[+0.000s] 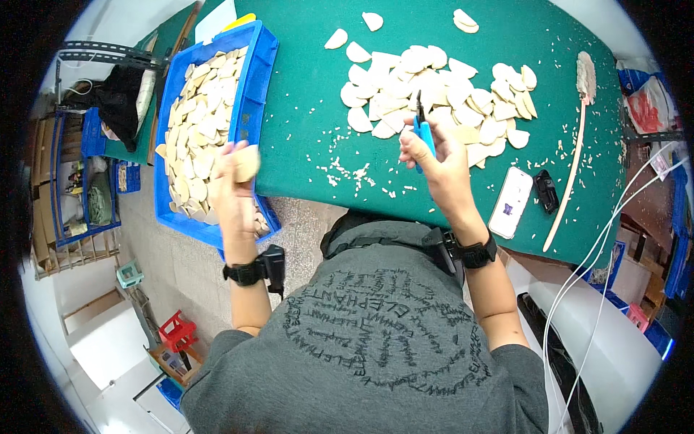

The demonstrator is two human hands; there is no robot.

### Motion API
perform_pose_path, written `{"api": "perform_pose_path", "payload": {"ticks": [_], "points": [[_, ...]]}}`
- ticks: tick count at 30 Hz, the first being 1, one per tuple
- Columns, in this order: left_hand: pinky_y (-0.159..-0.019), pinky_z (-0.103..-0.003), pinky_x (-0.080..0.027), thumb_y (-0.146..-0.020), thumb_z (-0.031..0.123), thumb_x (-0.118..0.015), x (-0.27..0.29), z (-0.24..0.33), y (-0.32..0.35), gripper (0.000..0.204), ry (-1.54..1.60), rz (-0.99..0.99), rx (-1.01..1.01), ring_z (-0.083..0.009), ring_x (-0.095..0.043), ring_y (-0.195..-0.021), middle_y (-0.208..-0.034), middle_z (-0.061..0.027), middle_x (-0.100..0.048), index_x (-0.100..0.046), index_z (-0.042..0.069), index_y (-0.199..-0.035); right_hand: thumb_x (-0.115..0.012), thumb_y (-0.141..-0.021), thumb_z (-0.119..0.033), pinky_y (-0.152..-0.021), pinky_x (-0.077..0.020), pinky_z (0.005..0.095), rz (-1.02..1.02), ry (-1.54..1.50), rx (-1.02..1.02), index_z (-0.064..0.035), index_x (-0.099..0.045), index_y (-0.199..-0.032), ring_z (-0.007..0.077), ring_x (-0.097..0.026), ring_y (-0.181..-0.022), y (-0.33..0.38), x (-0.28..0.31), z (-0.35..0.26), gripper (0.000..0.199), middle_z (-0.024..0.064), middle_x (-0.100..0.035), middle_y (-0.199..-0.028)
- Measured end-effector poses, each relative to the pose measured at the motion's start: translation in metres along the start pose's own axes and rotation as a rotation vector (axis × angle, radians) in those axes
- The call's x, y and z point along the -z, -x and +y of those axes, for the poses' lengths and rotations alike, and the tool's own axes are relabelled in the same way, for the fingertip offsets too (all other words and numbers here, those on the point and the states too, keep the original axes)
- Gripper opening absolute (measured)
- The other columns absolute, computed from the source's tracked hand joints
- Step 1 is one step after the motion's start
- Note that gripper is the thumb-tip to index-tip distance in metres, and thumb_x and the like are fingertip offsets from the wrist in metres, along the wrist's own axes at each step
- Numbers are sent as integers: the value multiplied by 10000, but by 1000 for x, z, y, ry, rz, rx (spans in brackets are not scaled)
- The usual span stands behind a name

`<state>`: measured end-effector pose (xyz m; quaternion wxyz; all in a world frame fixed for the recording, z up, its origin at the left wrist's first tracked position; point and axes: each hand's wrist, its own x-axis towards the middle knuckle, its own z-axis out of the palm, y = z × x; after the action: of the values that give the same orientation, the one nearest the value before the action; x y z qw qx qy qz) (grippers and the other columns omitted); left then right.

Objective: The person uses blue-handled pliers to trim the edges of small, light-colored wooden pieces. They pick up each piece from a pile on a green table, trim it, and place it into a blue crate. The process is repetitive and involves handling the pieces one at a time.

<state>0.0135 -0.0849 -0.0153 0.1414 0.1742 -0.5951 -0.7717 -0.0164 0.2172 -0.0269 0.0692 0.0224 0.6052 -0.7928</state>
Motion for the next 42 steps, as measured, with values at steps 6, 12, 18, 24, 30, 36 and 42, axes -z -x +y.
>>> {"api": "perform_pose_path", "payload": {"ticks": [6, 12, 18, 24, 30, 36, 42], "points": [[-998, -414, -417, -929, 145, -554, 137, 3, -54, 449, -670, 684, -436, -307, -514, -1170, -1302, -204, -509, -416, -37, -1316, -641, -899, -228, -650, -470, 228, 92, 51, -75, 34, -541, -1149, 104, -592, -728, 3, 32, 9, 376, 47, -606, -836], [-988, -413, -369, -858, 254, -644, 7, -85, -113, 353, -958, -11, -357, -303, -498, -1110, -1127, -180, -579, -621, 35, -1135, -633, -900, -200, -660, -470, 232, 225, 70, -94, 37, -540, -1140, 109, -585, -733, 18, 45, 13, 350, 54, -605, -846], [-826, -356, -487, -720, 399, -774, -87, -220, -151, 702, -1166, -276, -194, -254, -598, -964, -995, -137, -619, -526, -26, -1221, -643, -889, -169, -721, -484, 245, 255, 152, -114, 25, -548, -1162, 114, -587, -782, 33, 41, 15, 348, 53, -597, -900], [-723, -304, -563, -872, 140, -649, -100, -149, -115, 285, -108, -404, 455, -184, -664, -821, -902, -83, -631, -563, -26, -1088, -683, -863, -157, -777, -464, 232, 203, 134, -145, 14, -557, -1172, 100, -568, -857, 29, 30, 15, 375, 33, -581, -944], [-819, -371, -571, -939, 219, -545, -94, -96, -50, 269, 652, -531, 903, -246, -652, -902, -982, -130, -649, -552, -21, -1059, -695, -852, -153, -802, -454, 231, 24, 120, -134, 11, -563, -1163, 89, -554, -879, 12, 3, 7, 375, 22, -572, -935], [-860, -465, -551, -970, 318, -404, -98, -63, -13, 314, 750, -680, 818, -206, -597, -872, -1006, -117, -576, -539, 45, -1048, -723, -831, -219, -757, -462, 236, -42, 206, -84, 5, -581, -1150, 83, -554, -827, 16, -7, 0, 414, 30, -593, -902], [-573, -229, -440, -971, 343, -461, -113, -20, 15, 389, 65, -710, 452, -85, -444, -676, -873, -12, -497, -548, 11, -1155, -763, -771, -299, -658, -459, 259, -50, 526, 69, -9, -633, -1102, 116, -558, -744, 29, -6, -20, 459, 66, -642, -872]]}}
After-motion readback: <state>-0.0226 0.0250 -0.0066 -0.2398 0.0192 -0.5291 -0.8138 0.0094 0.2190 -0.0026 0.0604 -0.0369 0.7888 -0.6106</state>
